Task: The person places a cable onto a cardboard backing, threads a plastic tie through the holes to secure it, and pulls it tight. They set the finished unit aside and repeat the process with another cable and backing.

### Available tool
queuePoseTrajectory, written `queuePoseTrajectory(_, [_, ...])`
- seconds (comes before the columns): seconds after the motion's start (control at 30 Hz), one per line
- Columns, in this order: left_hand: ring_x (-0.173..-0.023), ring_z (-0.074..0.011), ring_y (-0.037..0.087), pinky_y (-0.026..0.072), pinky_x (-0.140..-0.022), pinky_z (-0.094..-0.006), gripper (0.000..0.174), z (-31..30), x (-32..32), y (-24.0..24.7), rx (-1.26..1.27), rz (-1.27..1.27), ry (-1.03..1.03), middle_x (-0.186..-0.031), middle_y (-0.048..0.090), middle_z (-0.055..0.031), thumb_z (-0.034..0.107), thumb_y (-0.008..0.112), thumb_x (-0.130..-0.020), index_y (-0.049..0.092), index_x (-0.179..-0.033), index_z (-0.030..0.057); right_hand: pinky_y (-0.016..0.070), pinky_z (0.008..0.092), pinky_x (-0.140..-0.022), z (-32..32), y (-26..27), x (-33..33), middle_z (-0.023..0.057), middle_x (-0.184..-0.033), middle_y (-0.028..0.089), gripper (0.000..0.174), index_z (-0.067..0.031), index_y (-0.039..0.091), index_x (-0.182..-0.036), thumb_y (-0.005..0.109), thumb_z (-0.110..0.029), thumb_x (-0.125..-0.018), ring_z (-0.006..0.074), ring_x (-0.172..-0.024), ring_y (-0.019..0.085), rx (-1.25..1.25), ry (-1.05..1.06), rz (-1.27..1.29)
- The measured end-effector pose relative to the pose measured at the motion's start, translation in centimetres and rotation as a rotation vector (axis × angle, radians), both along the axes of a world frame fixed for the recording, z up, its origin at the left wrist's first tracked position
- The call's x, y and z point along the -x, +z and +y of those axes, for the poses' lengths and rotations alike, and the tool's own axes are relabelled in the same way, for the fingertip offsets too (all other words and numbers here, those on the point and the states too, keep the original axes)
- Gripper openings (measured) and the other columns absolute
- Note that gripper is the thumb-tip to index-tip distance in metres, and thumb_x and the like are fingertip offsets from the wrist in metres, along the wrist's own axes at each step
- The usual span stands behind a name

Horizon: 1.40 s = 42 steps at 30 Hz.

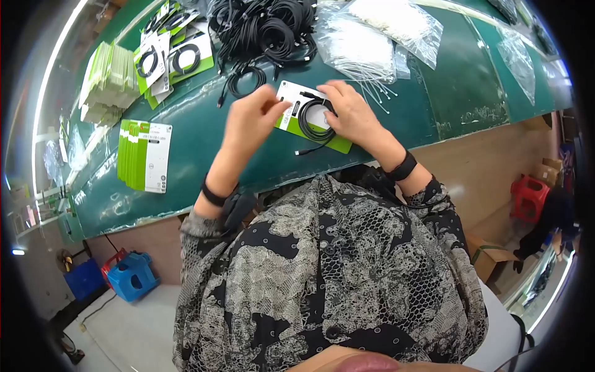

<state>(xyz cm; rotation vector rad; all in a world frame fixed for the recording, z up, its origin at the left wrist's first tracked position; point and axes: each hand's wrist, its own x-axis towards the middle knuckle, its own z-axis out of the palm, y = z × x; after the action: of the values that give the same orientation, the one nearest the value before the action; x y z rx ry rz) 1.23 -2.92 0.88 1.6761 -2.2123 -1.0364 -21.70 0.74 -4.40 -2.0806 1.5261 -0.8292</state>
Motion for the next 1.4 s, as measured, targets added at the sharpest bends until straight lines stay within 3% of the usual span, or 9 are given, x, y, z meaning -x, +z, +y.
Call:
queuePoseTrajectory(0.07, [-0.081,-0.0232,0.059,0.0447,-0.064,-0.0326,0.021,-0.5,3.0,-2.5,0.678,0.406,-0.262,-0.090,0.058,-0.0075,0.014,0.070,-0.074,0.063,-0.093,0.0081,0.0411,0.0398,-0.088,0.2,-0.5,-1.2,0.0112,-0.106,0.055,0.050,-0.0077,0.048,-0.123,0.063,-0.008,-0.075,0.0286,-0.100,0.053,0.320,-0.032,0.102])
queuePoseTrajectory(0.1, [-0.081,-0.0232,0.059,0.0447,-0.064,-0.0326,0.021,-0.9,3.9,-3.7,0.679,0.406,-0.252,-0.090,0.058,-0.0075,0.014,0.070,-0.074,0.063,-0.093,0.0081,0.0411,0.0398,-0.088,0.3,-0.5,-1.5,0.0112,-0.106,0.055,0.050,-0.0077,0.048,-0.123,0.063,-0.008,-0.075,0.0286,-0.100,0.053,0.320,-0.023,0.104])
queuePoseTrajectory(0.17, [-0.093,-0.0258,0.053,0.0406,-0.079,-0.0367,0.018,-1.6,5.2,-5.7,0.627,0.303,-0.346,-0.096,0.056,-0.0045,0.014,0.070,-0.071,0.065,-0.088,0.0116,0.0397,0.0390,-0.083,0.9,-0.5,-1.7,0.0101,-0.100,0.055,0.049,-0.0078,0.049,-0.122,0.063,-0.007,-0.075,0.0266,-0.097,0.053,0.181,-0.105,0.113])
queuePoseTrajectory(0.23, [-0.092,-0.0251,0.053,0.0394,-0.080,-0.0369,0.018,-1.7,5.8,-6.6,0.603,0.315,-0.350,-0.094,0.056,-0.0035,0.014,0.070,-0.071,0.066,-0.088,0.0125,0.0390,0.0386,-0.081,1.5,-0.7,-1.4,0.0096,-0.098,0.055,0.049,-0.0078,0.049,-0.121,0.063,-0.006,-0.075,0.0256,-0.096,0.053,0.096,-0.163,0.129])
queuePoseTrajectory(0.3, [-0.089,-0.0238,0.052,0.0370,-0.082,-0.0374,0.017,-2.0,6.3,-7.3,0.579,0.317,-0.349,-0.091,0.057,-0.0015,0.015,0.070,-0.071,0.067,-0.087,0.0143,0.0378,0.0376,-0.076,1.4,-1.0,-1.4,0.0083,-0.095,0.055,0.050,-0.0079,0.049,-0.122,0.063,-0.005,-0.074,0.0251,-0.091,0.053,0.171,-0.185,0.145])
queuePoseTrajectory(0.6, [-0.087,-0.0221,0.050,0.0332,-0.082,-0.0371,0.019,-2.4,6.4,-7.8,0.401,0.326,-0.335,-0.086,0.057,0.0018,0.019,0.070,-0.069,0.066,-0.087,0.0168,0.0362,0.0366,-0.074,2.0,-1.5,-1.1,0.0048,-0.089,0.054,0.051,-0.0083,0.048,-0.124,0.060,-0.005,-0.075,0.0230,-0.082,0.054,0.162,-0.259,0.081])
queuePoseTrajectory(0.7, [-0.083,-0.0212,0.051,0.0322,-0.080,-0.0379,0.014,-2.2,6.8,-7.5,0.555,0.405,-0.367,-0.083,0.056,0.0025,0.014,0.066,-0.069,0.062,-0.082,0.0144,0.0362,0.0364,-0.073,2.0,-1.4,-1.5,0.0053,-0.089,0.054,0.052,-0.0081,0.047,-0.125,0.060,-0.005,-0.075,0.0230,-0.083,0.054,0.141,-0.284,0.102])
queuePoseTrajectory(0.97, [-0.075,-0.0214,0.050,0.0314,-0.077,-0.0383,0.012,-3.3,7.6,-6.9,0.431,0.358,-0.549,-0.077,0.054,0.0018,0.009,0.060,-0.064,0.055,-0.075,0.0122,0.0348,0.0373,-0.072,2.0,-1.6,-1.7,0.0072,-0.089,0.054,0.051,-0.0054,0.046,-0.126,0.057,-0.007,-0.076,0.0234,-0.084,0.054,0.187,-0.295,0.132])
queuePoseTrajectory(1.4, [-0.074,-0.0212,0.048,0.0333,-0.074,-0.0364,0.012,-2.8,7.9,-7.9,0.619,0.401,-0.482,-0.075,0.053,0.0029,0.011,0.061,-0.062,0.056,-0.072,0.0125,0.0348,0.0374,-0.072,2.6,-0.9,-2.2,0.0075,-0.091,0.055,0.039,-0.0052,0.048,-0.116,0.057,-0.003,-0.078,0.0234,-0.085,0.055,0.106,-0.341,0.168])
